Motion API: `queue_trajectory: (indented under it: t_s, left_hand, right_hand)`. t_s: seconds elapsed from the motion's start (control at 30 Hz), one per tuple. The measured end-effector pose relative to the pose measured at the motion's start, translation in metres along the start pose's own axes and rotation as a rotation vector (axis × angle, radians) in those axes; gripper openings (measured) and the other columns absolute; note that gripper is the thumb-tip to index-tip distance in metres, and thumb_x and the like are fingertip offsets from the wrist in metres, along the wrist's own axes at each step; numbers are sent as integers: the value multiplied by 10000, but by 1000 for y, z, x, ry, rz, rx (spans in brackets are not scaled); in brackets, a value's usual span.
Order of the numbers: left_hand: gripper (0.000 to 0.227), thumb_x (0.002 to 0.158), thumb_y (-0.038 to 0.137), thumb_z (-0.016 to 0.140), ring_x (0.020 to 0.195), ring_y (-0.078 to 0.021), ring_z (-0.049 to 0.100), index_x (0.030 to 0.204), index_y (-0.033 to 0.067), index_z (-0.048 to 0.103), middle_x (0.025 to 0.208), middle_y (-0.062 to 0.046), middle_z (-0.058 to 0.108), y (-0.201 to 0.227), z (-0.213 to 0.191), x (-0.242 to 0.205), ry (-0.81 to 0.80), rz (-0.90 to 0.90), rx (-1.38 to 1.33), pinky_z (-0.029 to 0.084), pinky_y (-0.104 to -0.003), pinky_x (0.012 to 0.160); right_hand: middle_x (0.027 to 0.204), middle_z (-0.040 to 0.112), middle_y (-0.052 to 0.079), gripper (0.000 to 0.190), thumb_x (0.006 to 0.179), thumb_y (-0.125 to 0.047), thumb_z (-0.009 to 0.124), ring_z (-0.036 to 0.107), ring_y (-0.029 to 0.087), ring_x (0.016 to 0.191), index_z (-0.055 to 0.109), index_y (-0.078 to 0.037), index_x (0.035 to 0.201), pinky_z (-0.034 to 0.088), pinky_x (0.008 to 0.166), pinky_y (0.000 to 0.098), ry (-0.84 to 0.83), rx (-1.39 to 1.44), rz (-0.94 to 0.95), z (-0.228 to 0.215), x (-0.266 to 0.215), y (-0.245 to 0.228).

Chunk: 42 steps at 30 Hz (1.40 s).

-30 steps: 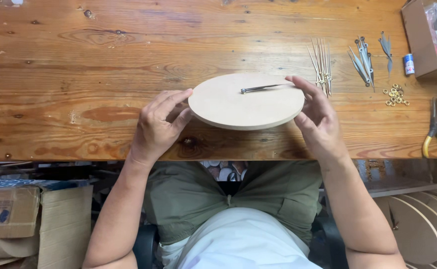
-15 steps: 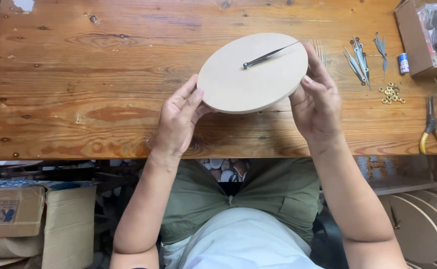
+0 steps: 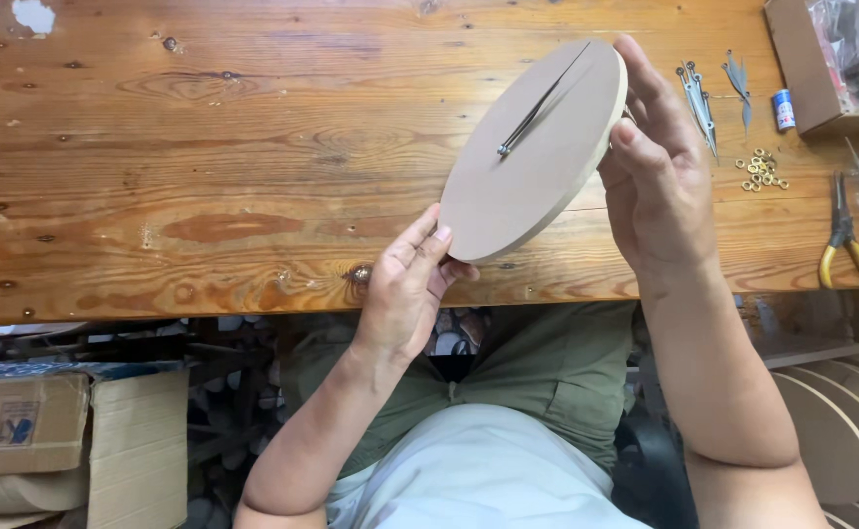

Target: The person assembles a clock mechanism on a round wooden board. They insert a metal rod into the center, attach a red string, and secure it with pliers. They then flip the board and attach a small metal piece to the back.

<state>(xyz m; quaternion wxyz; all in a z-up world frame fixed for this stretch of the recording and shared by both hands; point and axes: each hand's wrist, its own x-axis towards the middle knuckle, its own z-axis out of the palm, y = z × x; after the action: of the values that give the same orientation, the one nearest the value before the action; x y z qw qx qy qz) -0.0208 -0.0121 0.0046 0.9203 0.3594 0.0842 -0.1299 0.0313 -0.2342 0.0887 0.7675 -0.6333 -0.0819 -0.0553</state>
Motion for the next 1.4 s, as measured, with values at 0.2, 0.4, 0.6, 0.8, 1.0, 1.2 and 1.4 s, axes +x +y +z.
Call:
queue_trajectory:
  t_s: [0.2,0.4,0.6,0.8,1.0,1.2,1.4]
  left_hand:
    - [619,992,127,599,889,-156,624,1529,-107,400,1304,-149,648,-2,7,-1,-40,-20,15,613,-283,701]
    - [647,986,115,602,879,-170,621,1533,-137,365,1309,-172,643,-8,5,2,-36,-13,12,619,-280,695]
    - [729,964,127,642,847,-148,633,1571,-99,308,1321,-174,649,-1,-4,10,11,62,53,614,-263,667]
    - [705,946,18,627,1359,-243,536,1546,-99,276,1531,-244,484,28,-33,33,63,274,252,451,-344,1173]
    - [623,1015,20,635,982,-181,684,1565,-32,346,1246,-188,612,47,-74,54,-17,331,672,652,-286,680]
    - [605,997,148,670,710,-171,730,1530,5,421,1147,-205,694,67,-98,76,-16,265,1112,606,-267,519]
    - [597,976,385,622,1100,-377,685,1461,48,533,1170,-177,665,85,-52,54,5,331,1733,547,-531,908]
  right_hand:
    - [1413,550,12,710,997,-320,644,519,41,1131,391,-90,1620,421,904,161,1,-60,-3,0,-1,-3]
    - [1335,548,0,735,976,-335,635,452,23,965,391,-74,1618,354,781,151,-4,-92,-3,-1,-1,-5]
    - [1443,555,68,762,961,-354,631,526,88,1207,369,-61,1614,432,980,226,25,-80,32,-11,-4,1]
    - [1379,669,123,502,994,-223,575,670,190,1218,556,-13,1449,570,1024,303,121,37,222,-10,-13,16]
    - [1215,708,248,343,1016,-59,554,764,299,1026,618,61,1331,645,736,309,50,77,291,-48,-1,75]
    - [1170,702,237,357,989,-16,600,753,268,902,612,91,1330,643,658,292,17,-112,350,-45,2,82]
    - [1084,681,219,339,990,-37,636,707,218,773,655,27,1322,623,536,286,12,-290,357,-42,2,82]
